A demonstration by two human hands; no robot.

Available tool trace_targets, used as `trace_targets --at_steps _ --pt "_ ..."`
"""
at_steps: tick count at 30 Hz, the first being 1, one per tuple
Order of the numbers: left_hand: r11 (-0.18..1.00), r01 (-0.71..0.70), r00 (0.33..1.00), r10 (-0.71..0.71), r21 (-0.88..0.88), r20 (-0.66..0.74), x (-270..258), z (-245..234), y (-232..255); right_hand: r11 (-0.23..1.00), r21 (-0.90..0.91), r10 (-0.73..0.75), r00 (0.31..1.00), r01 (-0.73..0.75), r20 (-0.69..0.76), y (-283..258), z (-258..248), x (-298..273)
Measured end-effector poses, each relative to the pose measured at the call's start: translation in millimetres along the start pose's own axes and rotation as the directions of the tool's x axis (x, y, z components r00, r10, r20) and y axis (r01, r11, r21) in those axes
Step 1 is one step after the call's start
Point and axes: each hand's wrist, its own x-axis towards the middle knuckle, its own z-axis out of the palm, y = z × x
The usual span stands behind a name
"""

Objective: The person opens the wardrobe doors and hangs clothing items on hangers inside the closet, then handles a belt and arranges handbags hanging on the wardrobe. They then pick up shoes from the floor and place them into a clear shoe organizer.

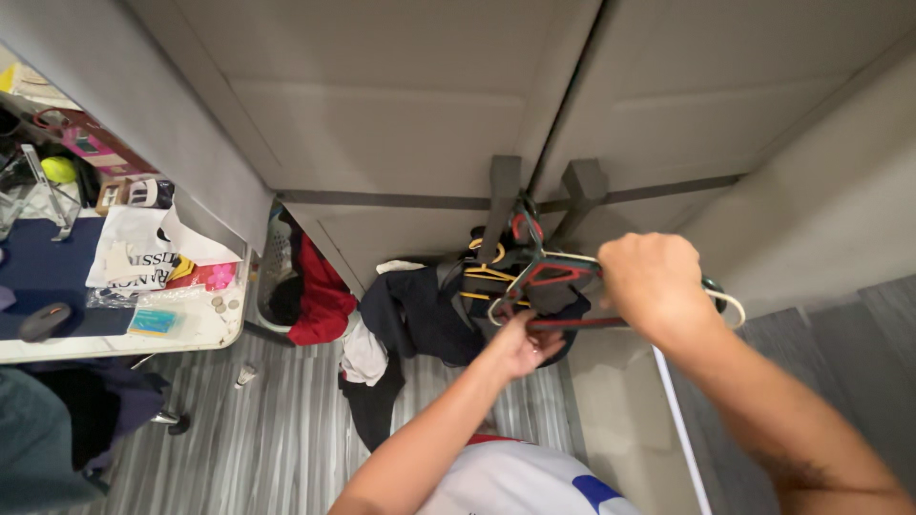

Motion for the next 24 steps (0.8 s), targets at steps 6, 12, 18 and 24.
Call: trace_targets --at_steps 6,12,18,24 --pt "0.993 -0.117 0.993 0.116 -0.033 -0.021 32.7 -8.9 2.7 0.997 0.037 -0.066 0.988 0.072 -0.139 14.7 51.3 28.1" --pt "0.9 -0.375 0.927 0.365 -0.224 -0.088 8.0 -57.6 44.7 0.946 0.295 -0.056 0.964 0.135 -0.26 9.5 135.8 42.1" --pt "0.788 -0.616 0.785 0.61 -0.026 -0.106 -58.9 -55.9 80.1 0.804 0.587 0.051 0.974 0.09 -0.22 -21.2 183.2 42.8" --pt "0.698 -0.712 0.691 0.716 0.08 -0.103 -123.5 -36.0 93.2 0.298 0.954 0.046 0.998 0.014 -0.03 -61.7 211.3 9.9"
